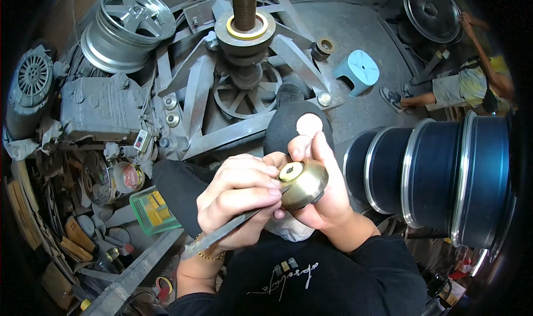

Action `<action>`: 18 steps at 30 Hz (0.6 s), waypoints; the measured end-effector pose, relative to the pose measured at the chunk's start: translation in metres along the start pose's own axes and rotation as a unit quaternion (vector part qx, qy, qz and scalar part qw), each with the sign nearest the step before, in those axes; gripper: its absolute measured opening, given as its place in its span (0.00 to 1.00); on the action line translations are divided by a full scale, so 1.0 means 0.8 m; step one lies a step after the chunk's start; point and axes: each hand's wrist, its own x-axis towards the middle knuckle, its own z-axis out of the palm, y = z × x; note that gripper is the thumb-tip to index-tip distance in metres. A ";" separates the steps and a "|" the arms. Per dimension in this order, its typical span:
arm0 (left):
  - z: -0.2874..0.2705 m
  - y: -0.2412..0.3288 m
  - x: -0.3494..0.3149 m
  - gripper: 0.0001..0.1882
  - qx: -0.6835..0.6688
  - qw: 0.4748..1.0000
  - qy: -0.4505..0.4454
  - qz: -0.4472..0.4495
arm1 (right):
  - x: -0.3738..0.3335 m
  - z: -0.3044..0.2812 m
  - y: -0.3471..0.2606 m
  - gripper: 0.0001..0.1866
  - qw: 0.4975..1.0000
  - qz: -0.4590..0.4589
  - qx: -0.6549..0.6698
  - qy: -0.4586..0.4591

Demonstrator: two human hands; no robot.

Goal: The person cleans the inner bore of a brass hub with a thin metal tool, then applies masking tape to the hub's inner edge and places a bearing into the hub. They later wipe a white cylindrical part with a cloth.

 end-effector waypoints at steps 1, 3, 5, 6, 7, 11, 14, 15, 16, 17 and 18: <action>-0.001 0.000 -0.001 0.14 0.000 1.000 0.005 -0.005 | -0.001 0.003 -0.001 0.26 1.000 -0.002 -0.014 -0.016; -0.002 0.000 -0.003 0.15 -0.003 1.000 0.012 -0.013 | -0.004 0.009 0.009 0.31 0.996 -0.050 -0.076 0.000; -0.002 0.006 -0.003 0.16 -0.025 0.999 0.006 -0.021 | 0.001 -0.005 0.013 0.31 0.988 -0.086 -0.115 -0.061; -0.001 0.010 -0.003 0.16 -0.039 0.999 0.002 -0.030 | 0.003 -0.013 0.014 0.31 0.984 -0.092 -0.120 -0.092; 0.000 0.013 -0.002 0.15 -0.054 0.998 -0.001 -0.038 | 0.006 -0.021 0.009 0.31 0.984 -0.077 -0.098 -0.123; 0.002 0.017 -0.007 0.15 -0.041 0.998 0.025 -0.046 | 0.006 -0.022 0.000 0.31 0.986 -0.039 -0.104 -0.122; 0.004 0.014 -0.008 0.16 -0.026 0.998 0.033 -0.052 | 0.007 -0.021 0.004 0.29 0.988 -0.062 -0.110 -0.087; 0.004 0.013 -0.008 0.16 -0.031 0.998 0.027 -0.054 | 0.007 -0.021 0.004 0.29 0.989 -0.064 -0.102 -0.081; 0.004 0.012 -0.009 0.16 -0.036 0.997 0.021 -0.057 | 0.008 -0.023 0.004 0.27 0.988 -0.065 -0.089 -0.108; 0.004 0.012 -0.008 0.16 -0.040 0.997 0.016 -0.060 | 0.008 -0.022 0.004 0.27 0.986 -0.078 -0.104 -0.102; 0.005 0.012 -0.006 0.16 -0.033 0.998 0.016 -0.057 | 0.008 -0.022 0.004 0.27 0.984 -0.091 -0.118 -0.095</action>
